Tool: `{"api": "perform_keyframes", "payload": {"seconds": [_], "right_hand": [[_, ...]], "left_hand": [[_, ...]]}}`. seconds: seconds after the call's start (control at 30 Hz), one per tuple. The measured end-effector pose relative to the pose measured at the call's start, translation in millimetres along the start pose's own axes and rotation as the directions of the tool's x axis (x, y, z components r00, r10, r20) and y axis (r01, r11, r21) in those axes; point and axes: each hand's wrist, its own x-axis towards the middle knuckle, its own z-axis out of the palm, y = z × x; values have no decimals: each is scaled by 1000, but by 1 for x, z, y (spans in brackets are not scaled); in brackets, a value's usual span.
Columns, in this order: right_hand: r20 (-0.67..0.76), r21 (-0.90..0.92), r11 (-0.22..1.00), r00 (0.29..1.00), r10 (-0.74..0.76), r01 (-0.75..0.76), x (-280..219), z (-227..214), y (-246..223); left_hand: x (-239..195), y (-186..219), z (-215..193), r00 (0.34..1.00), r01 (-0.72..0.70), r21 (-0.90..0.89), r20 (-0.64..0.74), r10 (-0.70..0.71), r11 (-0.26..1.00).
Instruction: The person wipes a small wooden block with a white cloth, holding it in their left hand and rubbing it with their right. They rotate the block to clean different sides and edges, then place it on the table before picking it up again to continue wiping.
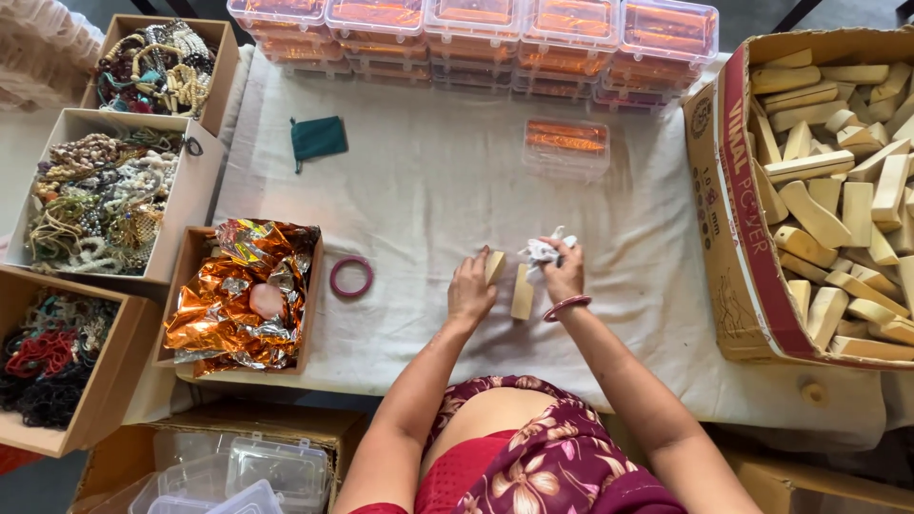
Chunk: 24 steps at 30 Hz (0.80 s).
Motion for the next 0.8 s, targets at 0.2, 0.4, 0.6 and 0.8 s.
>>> {"api": "perform_keyframes", "payload": {"seconds": [0.2,0.4,0.6,0.8], "right_hand": [[245,-274,755,802,-545,596,-66,20,-56],[338,-372,486,604,-722,790,-39,15,-51],[296,-313,509,592,-750,802,-55,15,-85],[186,-171,835,849,-494,523,-26,-15,-20]], "left_hand": [[23,21,-7,857,427,-864,481,-185,-268],[13,10,16,752,484,-683,644,-139,-547],[17,11,36,814,411,-670,575,-83,-619],[13,29,12,803,441,-793,558,-209,-420]]}}
